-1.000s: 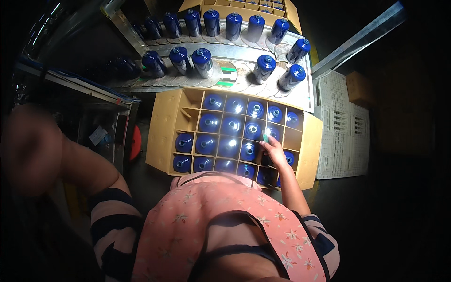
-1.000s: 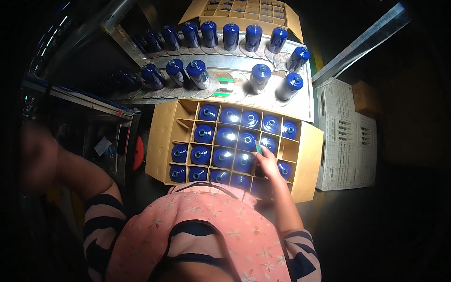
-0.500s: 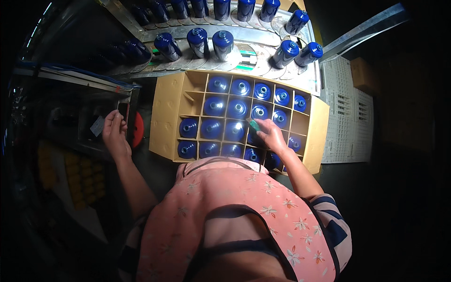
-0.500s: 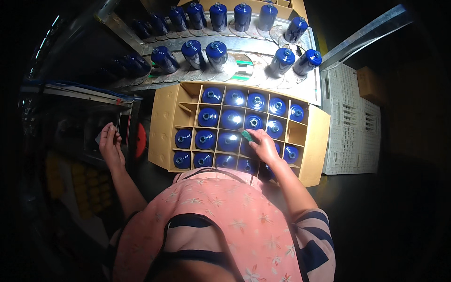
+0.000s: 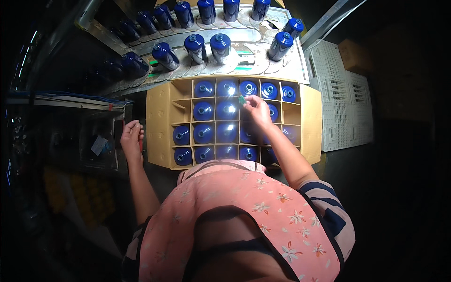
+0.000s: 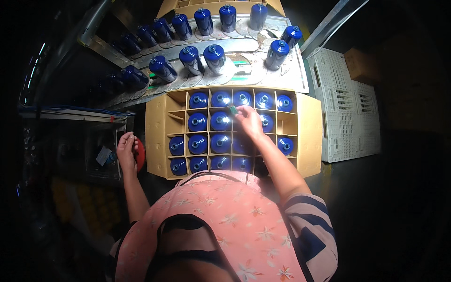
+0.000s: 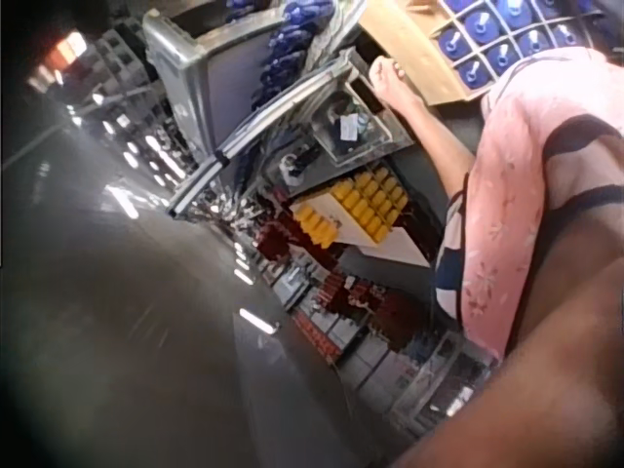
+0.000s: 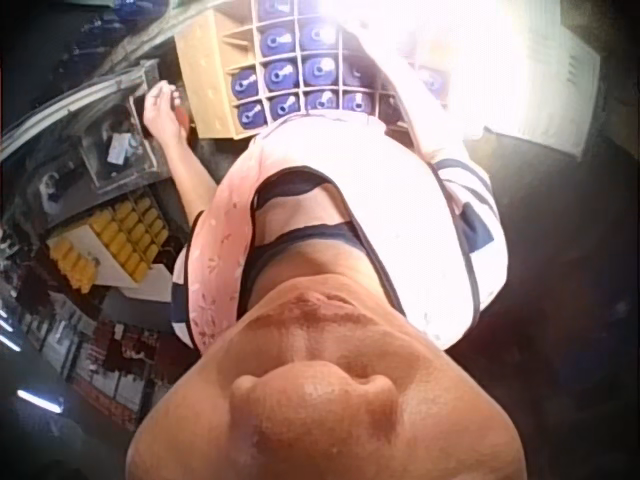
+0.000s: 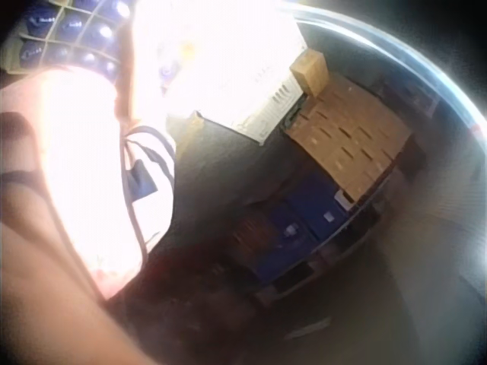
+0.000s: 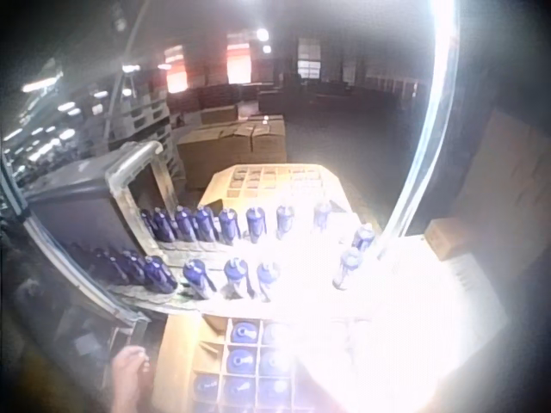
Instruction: The person places blue cans from a conveyor belt into a cardboard box with internal dividers. After filling the box, they close the flaps and carry the sealed box to a stack of other boxes. They then return to the conveyor and repeat the process with a new box.
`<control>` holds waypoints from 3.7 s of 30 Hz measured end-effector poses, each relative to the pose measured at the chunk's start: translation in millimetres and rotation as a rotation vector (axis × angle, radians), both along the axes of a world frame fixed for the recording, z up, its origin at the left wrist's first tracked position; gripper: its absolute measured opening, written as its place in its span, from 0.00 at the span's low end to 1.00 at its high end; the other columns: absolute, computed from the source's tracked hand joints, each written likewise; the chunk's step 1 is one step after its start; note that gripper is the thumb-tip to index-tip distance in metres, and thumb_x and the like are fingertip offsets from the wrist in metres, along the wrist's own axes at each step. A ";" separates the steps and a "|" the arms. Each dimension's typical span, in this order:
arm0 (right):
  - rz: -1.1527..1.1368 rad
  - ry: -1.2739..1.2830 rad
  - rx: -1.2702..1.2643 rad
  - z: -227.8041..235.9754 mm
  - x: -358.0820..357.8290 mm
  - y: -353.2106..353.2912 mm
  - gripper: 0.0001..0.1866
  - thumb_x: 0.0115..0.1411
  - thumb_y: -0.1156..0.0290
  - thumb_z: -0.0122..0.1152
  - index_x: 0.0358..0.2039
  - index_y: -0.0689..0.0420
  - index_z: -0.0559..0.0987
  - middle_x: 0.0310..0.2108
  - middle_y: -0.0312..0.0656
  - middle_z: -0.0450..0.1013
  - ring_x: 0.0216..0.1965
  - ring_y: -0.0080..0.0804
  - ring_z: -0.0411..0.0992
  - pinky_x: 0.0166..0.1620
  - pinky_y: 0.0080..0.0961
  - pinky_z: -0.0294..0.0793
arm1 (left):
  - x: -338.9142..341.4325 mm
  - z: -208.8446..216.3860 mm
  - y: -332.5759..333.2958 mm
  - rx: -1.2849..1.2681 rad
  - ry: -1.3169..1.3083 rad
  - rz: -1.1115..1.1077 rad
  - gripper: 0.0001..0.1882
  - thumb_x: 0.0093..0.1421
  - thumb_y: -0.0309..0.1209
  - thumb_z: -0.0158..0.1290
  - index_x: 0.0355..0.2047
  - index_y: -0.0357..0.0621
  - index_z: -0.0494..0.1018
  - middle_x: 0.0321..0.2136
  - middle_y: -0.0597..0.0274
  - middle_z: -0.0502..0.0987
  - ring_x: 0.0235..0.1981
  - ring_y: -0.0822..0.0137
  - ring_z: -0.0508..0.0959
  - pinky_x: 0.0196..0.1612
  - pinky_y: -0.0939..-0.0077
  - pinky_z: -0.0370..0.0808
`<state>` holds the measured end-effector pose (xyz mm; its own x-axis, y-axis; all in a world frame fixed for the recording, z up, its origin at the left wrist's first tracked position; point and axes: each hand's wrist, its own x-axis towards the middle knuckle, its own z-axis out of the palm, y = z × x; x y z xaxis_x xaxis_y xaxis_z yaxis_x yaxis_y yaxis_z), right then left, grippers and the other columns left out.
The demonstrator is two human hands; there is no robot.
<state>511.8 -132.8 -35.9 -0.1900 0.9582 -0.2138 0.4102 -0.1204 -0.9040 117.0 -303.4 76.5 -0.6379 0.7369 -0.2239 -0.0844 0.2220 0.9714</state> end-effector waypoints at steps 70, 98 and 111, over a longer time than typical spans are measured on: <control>0.076 0.562 0.553 252.7 102.1 41.3 0.06 0.63 0.76 0.56 0.39 0.62 0.76 0.29 0.35 0.71 0.29 0.18 0.67 0.34 0.15 0.65 | 66.6 -137.0 -46.1 0.023 0.262 0.130 0.08 0.59 0.24 0.55 0.40 0.39 0.75 0.29 0.69 0.77 0.30 0.81 0.75 0.35 0.86 0.71; 0.088 -0.681 0.288 -7.8 149.7 -0.6 0.24 0.46 0.69 0.72 0.46 0.54 0.78 0.43 0.44 0.72 0.49 0.41 0.69 0.54 0.35 0.68 | 51.8 -107.6 -34.5 -0.196 0.969 -0.691 0.22 0.49 0.31 0.62 0.46 0.58 0.77 0.49 0.76 0.78 0.53 0.66 0.71 0.63 0.56 0.52; -0.182 -0.542 0.493 4.9 131.4 -31.2 0.20 0.48 0.78 0.65 0.44 0.54 0.78 0.43 0.44 0.74 0.48 0.42 0.69 0.53 0.35 0.68 | -15.6 73.8 31.6 0.159 0.223 -0.291 0.20 0.55 0.12 0.51 0.49 0.34 0.73 0.50 0.56 0.76 0.51 0.69 0.74 0.55 0.78 0.69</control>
